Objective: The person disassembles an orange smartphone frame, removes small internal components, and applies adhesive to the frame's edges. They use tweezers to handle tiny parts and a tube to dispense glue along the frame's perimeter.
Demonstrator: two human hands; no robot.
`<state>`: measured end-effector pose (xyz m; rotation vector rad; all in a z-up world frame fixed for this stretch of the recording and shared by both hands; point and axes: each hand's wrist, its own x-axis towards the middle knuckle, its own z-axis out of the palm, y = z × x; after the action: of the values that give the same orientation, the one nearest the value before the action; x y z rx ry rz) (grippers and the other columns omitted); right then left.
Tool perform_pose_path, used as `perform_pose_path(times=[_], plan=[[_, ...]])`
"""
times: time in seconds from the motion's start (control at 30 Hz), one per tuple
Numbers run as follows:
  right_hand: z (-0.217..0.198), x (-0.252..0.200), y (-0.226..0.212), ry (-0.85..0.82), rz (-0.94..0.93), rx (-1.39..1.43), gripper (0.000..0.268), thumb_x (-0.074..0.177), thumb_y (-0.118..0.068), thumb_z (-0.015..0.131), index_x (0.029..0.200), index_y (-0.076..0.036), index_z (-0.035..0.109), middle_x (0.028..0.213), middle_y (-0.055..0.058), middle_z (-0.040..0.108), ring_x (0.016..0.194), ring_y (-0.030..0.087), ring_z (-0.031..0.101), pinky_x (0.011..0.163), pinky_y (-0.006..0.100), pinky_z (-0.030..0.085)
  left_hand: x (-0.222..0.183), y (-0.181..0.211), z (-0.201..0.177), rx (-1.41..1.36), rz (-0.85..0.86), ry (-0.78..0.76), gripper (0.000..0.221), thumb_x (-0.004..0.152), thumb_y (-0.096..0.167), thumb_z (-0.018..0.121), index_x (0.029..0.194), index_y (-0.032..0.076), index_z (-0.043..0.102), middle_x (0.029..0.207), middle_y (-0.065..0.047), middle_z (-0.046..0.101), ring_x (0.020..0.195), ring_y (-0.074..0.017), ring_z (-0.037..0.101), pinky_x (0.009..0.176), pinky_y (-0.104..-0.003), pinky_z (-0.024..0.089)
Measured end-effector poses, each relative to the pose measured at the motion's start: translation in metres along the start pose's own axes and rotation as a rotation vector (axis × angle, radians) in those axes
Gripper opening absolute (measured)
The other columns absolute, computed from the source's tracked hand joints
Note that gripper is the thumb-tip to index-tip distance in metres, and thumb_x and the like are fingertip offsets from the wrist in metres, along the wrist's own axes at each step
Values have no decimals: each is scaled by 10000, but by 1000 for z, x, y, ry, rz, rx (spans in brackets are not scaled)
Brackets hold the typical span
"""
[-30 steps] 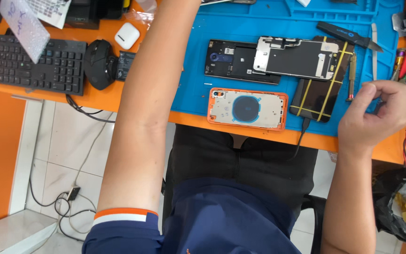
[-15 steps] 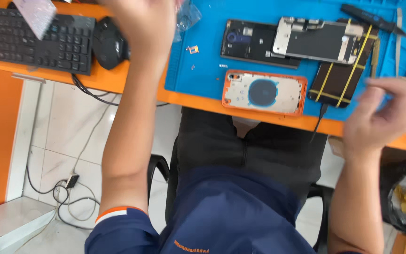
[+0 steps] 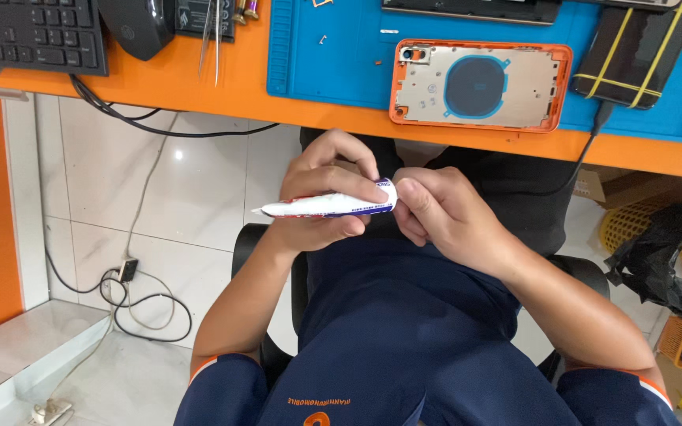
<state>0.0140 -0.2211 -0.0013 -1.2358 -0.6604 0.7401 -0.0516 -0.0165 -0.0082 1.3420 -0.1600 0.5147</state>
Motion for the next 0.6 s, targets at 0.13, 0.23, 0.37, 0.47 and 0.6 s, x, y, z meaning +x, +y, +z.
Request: perform_pose_path(times=[0.13,0.23,0.37,0.47,0.6], plan=[[3,-4,11,188,-338,-720,376,1112,-241,494,786,-107,623,537,-23,496,414,158,518,422,249,462,-18,-23,16,-193,-41,-97,366,994,376,750,981,10,744,964,-126,622,549,-127,698,466,-205,597],[3,-1,4,218,-538,-1019,236,1041,-279,690,955,-59,700,699,60,600,519,217,571,477,314,519,-27,-34,17,-352,-120,-14,379,1062,400,640,1008,26,669,897,-80,597,492,-126,680,402,-183,571],[-1,13,-23,32,-166,-360,692,1120,-494,248,803,-111,730,530,-15,602,417,103,566,424,235,493,-22,-33,5,-182,-80,-39,418,1046,447,660,1015,31,639,915,-69,570,518,-149,716,384,-193,582],[3,12,-25,39,-68,-280,476,1127,-216,431,755,-76,693,485,11,621,381,124,596,401,234,488,-17,-27,13,-160,-95,-5,387,1065,454,628,1027,70,617,947,-38,564,539,-123,714,402,-171,580],[-1,9,-19,170,-156,-734,127,1016,-119,719,992,3,746,535,95,590,396,241,563,424,300,485,-19,-15,23,-102,-121,66,340,1092,465,581,1045,128,585,995,8,554,571,-85,713,429,-137,578]])
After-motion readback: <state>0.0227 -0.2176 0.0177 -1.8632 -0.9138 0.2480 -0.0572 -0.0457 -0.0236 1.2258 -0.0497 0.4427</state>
